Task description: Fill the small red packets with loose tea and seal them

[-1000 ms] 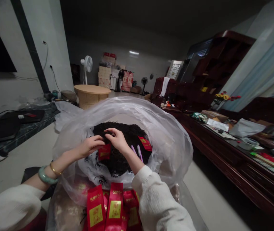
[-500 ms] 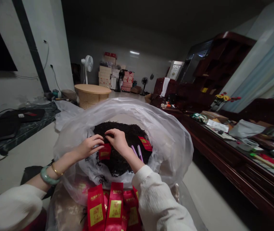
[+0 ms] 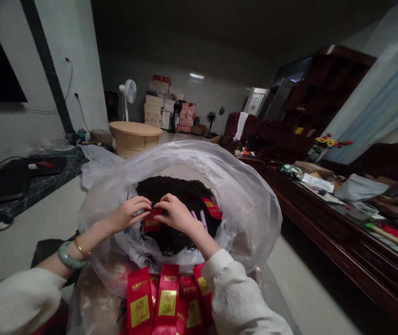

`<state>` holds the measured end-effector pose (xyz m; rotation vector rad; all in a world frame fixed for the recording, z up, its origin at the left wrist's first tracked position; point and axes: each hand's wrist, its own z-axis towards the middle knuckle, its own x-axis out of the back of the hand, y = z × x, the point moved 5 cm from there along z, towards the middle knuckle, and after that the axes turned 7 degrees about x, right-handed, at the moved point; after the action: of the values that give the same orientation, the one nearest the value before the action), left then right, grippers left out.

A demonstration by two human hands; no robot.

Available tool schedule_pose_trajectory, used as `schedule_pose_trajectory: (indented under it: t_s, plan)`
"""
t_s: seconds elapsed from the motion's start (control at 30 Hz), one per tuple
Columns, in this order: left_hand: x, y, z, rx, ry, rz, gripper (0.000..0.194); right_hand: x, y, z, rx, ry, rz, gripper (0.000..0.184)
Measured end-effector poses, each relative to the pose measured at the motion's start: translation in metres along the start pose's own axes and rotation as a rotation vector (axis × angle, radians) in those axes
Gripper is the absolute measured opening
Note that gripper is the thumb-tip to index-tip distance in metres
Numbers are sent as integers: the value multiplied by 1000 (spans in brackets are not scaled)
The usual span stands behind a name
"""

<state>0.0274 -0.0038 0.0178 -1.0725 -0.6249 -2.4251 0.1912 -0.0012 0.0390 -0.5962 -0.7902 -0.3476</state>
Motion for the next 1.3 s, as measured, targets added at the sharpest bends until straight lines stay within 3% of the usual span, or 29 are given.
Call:
schedule_pose_trajectory:
  t_s: [0.07,0.13,0.33,0.47,0.63,0.93,1.07,1.17,1.3]
  plan:
    - [0,2,-1,-4,8,-6,13,-7,-7,-4,25,-90,-21,21]
    - [0,4,-2,-14,20,-15,13,-9,-8,-5,3,-80,-25,13]
    - [1,7,-9,-61,76,38,12,-3,5,-1,-111,99,188,5]
    - [3,9,-11,-100,93,103,12,5,10,1,-209,232,116,7]
    - [5,12,-12,-116,157,126,13,-2,2,6,-152,32,-50,10]
    - [7,13,-14,-140,167,156,10,-16,-10,2,88,-141,-226,22]
    - [8,13,-15,-141,179,156,11,-13,-12,2,139,-154,-320,19]
    - [8,14,-15,-149,181,142,13,-15,-17,2,211,-160,-330,30]
    - [9,17,-14,-172,167,167,11,-24,-10,0,161,-273,-416,31]
